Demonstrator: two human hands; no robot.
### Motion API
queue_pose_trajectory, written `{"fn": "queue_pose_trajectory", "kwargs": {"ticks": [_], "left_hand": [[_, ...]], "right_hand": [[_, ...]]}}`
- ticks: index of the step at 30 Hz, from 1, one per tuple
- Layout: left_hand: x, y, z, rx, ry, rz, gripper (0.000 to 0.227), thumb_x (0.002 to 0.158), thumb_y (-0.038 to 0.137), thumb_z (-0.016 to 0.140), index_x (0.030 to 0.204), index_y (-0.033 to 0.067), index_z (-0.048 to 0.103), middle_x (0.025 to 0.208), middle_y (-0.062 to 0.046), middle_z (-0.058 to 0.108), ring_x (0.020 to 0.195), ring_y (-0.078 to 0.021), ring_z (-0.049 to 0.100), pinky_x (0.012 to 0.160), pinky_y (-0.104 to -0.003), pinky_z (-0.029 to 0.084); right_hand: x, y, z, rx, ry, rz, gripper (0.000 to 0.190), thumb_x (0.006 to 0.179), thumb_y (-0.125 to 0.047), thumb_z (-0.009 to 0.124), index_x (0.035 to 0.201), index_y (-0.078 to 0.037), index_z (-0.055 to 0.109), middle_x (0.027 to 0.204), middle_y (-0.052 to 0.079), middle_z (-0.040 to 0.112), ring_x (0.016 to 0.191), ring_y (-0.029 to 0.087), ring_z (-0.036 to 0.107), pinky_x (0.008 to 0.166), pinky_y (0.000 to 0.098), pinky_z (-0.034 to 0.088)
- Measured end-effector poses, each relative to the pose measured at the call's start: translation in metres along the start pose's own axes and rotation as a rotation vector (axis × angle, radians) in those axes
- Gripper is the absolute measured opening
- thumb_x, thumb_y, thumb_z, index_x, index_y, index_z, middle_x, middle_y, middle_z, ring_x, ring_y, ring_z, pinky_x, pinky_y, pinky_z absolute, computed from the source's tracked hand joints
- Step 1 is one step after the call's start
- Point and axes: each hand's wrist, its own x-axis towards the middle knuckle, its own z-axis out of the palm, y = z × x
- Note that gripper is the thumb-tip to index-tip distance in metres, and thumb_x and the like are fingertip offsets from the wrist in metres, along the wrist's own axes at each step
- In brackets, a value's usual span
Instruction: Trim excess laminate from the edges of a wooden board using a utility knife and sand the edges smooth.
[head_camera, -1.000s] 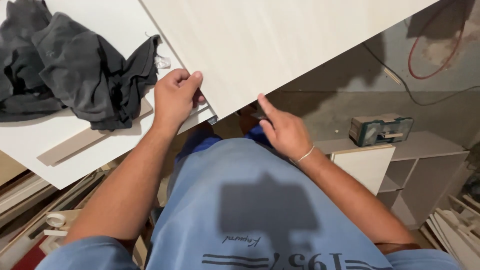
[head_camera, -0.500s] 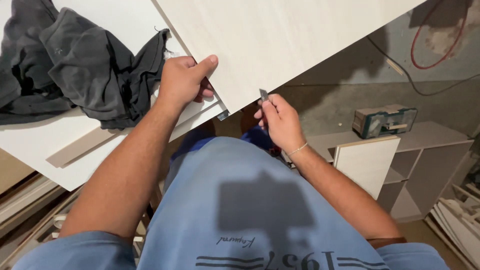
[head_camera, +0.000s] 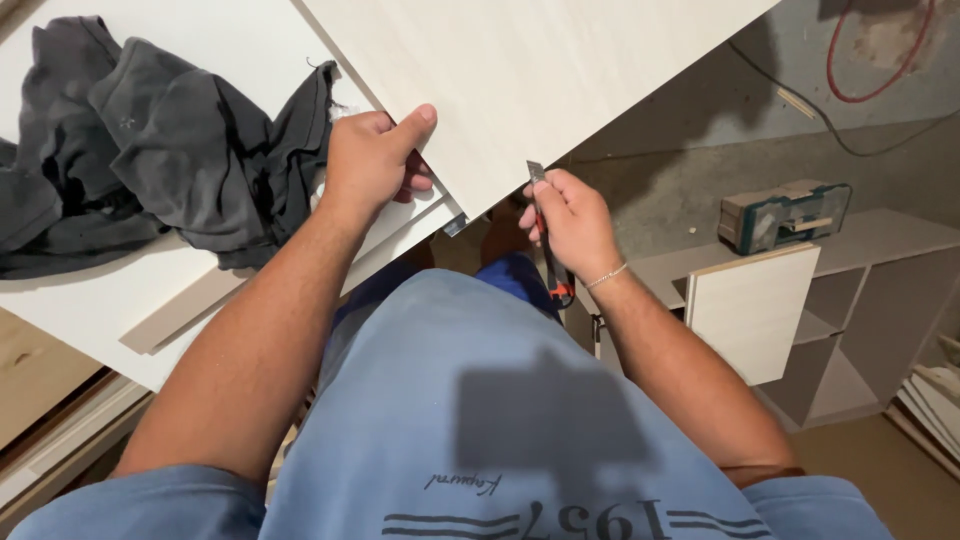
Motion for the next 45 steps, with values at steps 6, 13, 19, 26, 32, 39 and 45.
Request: {"fn": "queue_pose_trajectory", "kwargs": {"ticks": [6,13,19,26,32,39,45], "left_hand": [[0.0,0.0,0.001,-0.017,-0.009,0.018,0.039,0.093,0.036,0.076,0.077,0.0028,0.064,0.066,-0.019,0.071,0.056,-0.0208,0.077,0.041,-0.028,0.061],[0.002,0.0,0.0,-0.012,-0.028,0.012,0.04,0.093,0.038,0.077,0.078,0.0033,0.064,0.066,-0.019,0.072,0.057,-0.0215,0.078,0.041,-0.029,0.062],[0.001,0.0,0.0,-0.022,-0.011,0.009,0.04,0.093,0.038,0.077,0.078,0.0037,0.065,0.066,-0.018,0.072,0.056,-0.0212,0.078,0.041,-0.028,0.061],[0.004,-0.005,0.001,-0.017,0.005,0.039,0.04,0.092,0.039,0.078,0.076,0.0047,0.065,0.063,-0.017,0.071,0.054,-0.0205,0.077,0.039,-0.028,0.06],[0.001,-0.001,0.001,-0.007,0.006,0.029,0.039,0.092,0.038,0.077,0.076,0.0039,0.065,0.062,-0.016,0.071,0.054,-0.0194,0.077,0.039,-0.028,0.06],[-0.002,0.002,0.001,-0.013,0.009,0.026,0.039,0.093,0.036,0.076,0.075,0.0034,0.064,0.063,-0.018,0.07,0.054,-0.0211,0.077,0.04,-0.029,0.06],[-0.002,0.002,0.002,0.001,0.002,0.033,0.039,0.093,0.037,0.076,0.076,0.0042,0.065,0.064,-0.017,0.071,0.056,-0.0201,0.077,0.041,-0.028,0.061]], "right_hand": [[-0.002,-0.003,0.01,-0.001,0.018,0.014,0.023,0.101,-0.013,0.052,0.095,-0.002,0.07,0.067,0.017,0.072,0.049,0.017,0.068,0.044,0.027,0.06],[-0.023,-0.003,0.04,-0.114,-0.101,0.079,0.021,0.1,-0.018,0.056,0.092,-0.006,0.072,0.067,0.012,0.073,0.051,0.015,0.068,0.044,0.0275,0.057],[-0.01,-0.004,0.026,0.011,0.075,0.039,0.022,0.102,-0.014,0.052,0.096,-0.001,0.069,0.069,0.018,0.072,0.052,0.017,0.066,0.046,0.0268,0.059],[-0.001,-0.006,0.015,-0.016,0.092,0.009,0.022,0.101,-0.014,0.053,0.093,-0.003,0.07,0.069,0.017,0.073,0.05,0.017,0.068,0.044,0.0274,0.06],[-0.012,-0.002,0.032,0.025,0.053,0.032,0.021,0.099,-0.014,0.054,0.092,-0.002,0.071,0.067,0.017,0.072,0.048,0.017,0.066,0.042,0.0273,0.058],[-0.014,-0.001,0.035,-0.021,0.013,0.062,0.02,0.097,-0.018,0.058,0.092,-0.006,0.074,0.067,0.013,0.074,0.049,0.015,0.068,0.042,0.0255,0.058],[-0.015,0.0,0.039,0.023,0.067,0.029,0.022,0.098,-0.014,0.055,0.092,-0.002,0.072,0.067,0.016,0.072,0.049,0.016,0.066,0.043,0.0262,0.057]]}}
